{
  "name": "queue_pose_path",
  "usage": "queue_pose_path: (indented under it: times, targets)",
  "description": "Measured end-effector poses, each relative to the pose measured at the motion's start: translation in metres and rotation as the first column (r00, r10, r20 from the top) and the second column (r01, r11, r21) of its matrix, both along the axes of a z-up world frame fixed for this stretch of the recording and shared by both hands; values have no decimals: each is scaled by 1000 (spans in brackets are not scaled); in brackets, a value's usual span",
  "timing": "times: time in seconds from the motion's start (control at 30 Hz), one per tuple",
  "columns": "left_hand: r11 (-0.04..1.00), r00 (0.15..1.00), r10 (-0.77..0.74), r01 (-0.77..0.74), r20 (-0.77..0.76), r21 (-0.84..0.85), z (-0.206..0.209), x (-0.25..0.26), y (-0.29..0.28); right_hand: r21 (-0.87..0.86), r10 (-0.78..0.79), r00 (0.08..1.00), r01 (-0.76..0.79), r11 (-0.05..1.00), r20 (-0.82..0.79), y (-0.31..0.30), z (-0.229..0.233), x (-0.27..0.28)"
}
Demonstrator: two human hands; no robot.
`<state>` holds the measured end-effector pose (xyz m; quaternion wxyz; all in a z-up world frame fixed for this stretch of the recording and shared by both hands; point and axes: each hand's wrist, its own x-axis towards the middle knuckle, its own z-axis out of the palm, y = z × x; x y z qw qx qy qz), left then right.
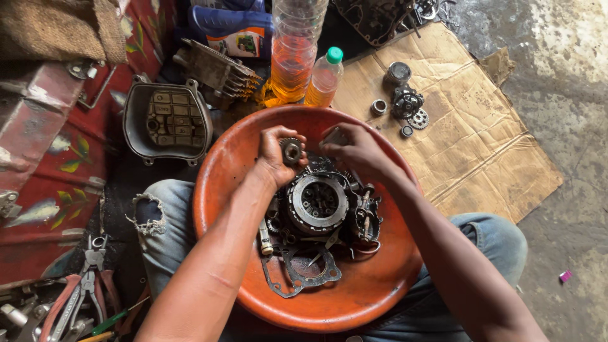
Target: The person scrubs a small metal gear with a piece of metal, pours liquid from a plastic bottle onto it, and continues scrubbing. The person repeats this process on a second gear, scrubbing and applying liquid to clean the components.
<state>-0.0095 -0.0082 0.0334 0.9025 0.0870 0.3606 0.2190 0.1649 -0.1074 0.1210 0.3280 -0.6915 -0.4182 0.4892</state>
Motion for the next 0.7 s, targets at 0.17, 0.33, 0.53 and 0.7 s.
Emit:
queue_pose_path:
  times: [0.17, 0.33, 0.53, 0.7]
  targets:
    - [995, 999, -11, 16, -52, 102, -8, 13, -10, 120, 48, 997, -40, 992, -65, -14, 52, -17]
    - [992, 1000, -4, 7, -20, 125, -16, 18, -16, 330, 145, 931, -260, 907, 336, -10, 78, -49]
    - [980, 996, -1, -17, 92, 200, -8, 16, -18, 331, 124, 858, -321, 887, 498, 6, 92, -64]
    - [985, 1000, 2, -7, 30, 170, 6, 17, -21, 331, 136, 890, -298, 895, 435, 13, 94, -64]
